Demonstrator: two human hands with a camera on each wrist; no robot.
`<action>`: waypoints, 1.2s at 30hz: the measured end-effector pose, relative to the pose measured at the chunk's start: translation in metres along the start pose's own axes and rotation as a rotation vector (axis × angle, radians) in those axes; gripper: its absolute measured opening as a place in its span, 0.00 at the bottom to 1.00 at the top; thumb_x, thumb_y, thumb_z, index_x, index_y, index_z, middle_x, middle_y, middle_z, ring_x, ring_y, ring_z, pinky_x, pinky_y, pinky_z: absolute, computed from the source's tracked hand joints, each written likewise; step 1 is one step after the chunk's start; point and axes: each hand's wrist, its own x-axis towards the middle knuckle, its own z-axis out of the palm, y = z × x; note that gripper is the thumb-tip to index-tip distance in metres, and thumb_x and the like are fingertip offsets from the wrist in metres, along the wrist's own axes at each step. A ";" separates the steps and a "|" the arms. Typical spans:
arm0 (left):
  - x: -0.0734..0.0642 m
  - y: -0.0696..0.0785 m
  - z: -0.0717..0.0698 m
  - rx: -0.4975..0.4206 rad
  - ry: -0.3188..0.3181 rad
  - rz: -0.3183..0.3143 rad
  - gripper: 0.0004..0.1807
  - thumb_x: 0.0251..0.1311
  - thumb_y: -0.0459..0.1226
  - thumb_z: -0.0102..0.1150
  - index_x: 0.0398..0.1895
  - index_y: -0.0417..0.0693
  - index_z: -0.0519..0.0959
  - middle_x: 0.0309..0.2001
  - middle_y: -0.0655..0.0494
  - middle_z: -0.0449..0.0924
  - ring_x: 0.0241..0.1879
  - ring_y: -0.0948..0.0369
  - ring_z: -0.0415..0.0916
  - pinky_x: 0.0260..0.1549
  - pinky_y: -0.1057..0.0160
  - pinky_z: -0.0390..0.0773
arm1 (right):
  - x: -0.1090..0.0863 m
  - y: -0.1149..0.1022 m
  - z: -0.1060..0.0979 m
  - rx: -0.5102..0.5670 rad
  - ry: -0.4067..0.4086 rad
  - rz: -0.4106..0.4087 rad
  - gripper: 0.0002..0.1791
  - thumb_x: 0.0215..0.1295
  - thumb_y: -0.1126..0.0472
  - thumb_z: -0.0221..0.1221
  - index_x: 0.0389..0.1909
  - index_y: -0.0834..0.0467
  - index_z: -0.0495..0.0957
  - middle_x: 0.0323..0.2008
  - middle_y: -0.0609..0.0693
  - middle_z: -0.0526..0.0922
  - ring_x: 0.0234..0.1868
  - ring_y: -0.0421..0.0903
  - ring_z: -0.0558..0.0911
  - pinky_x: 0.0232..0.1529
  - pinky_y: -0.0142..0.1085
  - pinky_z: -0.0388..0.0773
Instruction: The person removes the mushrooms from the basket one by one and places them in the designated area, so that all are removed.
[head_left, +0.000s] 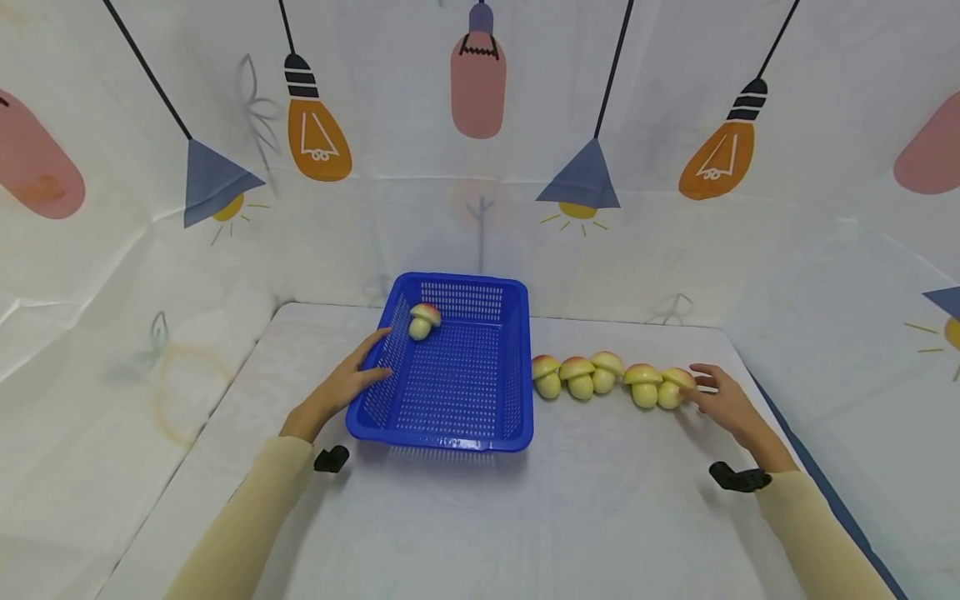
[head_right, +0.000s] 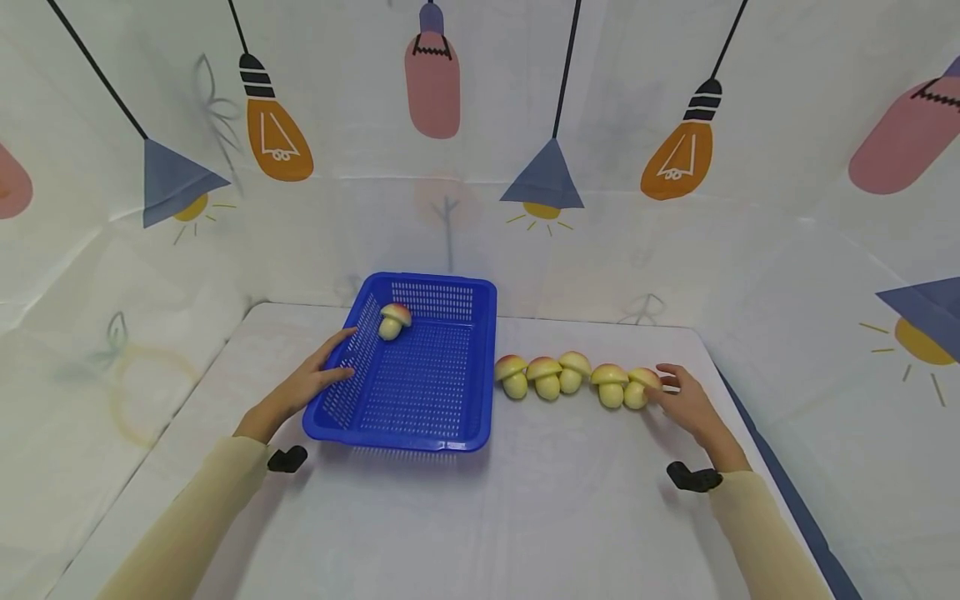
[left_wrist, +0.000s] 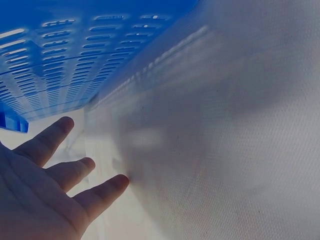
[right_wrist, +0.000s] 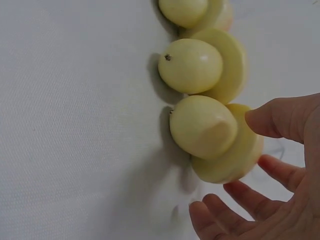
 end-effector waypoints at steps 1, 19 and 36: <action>-0.001 0.000 0.000 -0.003 0.000 -0.001 0.43 0.73 0.45 0.54 0.84 0.70 0.44 0.84 0.41 0.38 0.76 0.35 0.52 0.70 0.28 0.55 | 0.000 -0.001 0.000 0.000 -0.001 0.000 0.43 0.77 0.46 0.53 0.78 0.70 0.48 0.72 0.80 0.57 0.69 0.76 0.65 0.60 0.59 0.78; -0.001 0.000 0.000 0.010 0.000 -0.008 0.43 0.72 0.45 0.54 0.84 0.70 0.44 0.84 0.41 0.37 0.77 0.34 0.49 0.70 0.27 0.53 | 0.003 -0.029 -0.026 -0.047 0.008 -0.082 0.43 0.77 0.47 0.54 0.77 0.71 0.49 0.71 0.83 0.55 0.71 0.82 0.55 0.65 0.74 0.61; 0.000 0.003 0.001 0.017 -0.002 0.000 0.43 0.73 0.44 0.54 0.84 0.67 0.43 0.84 0.40 0.35 0.79 0.33 0.43 0.71 0.25 0.48 | 0.015 -0.096 -0.011 -0.251 0.058 -0.294 0.38 0.74 0.50 0.57 0.75 0.68 0.58 0.70 0.79 0.61 0.70 0.77 0.61 0.64 0.73 0.62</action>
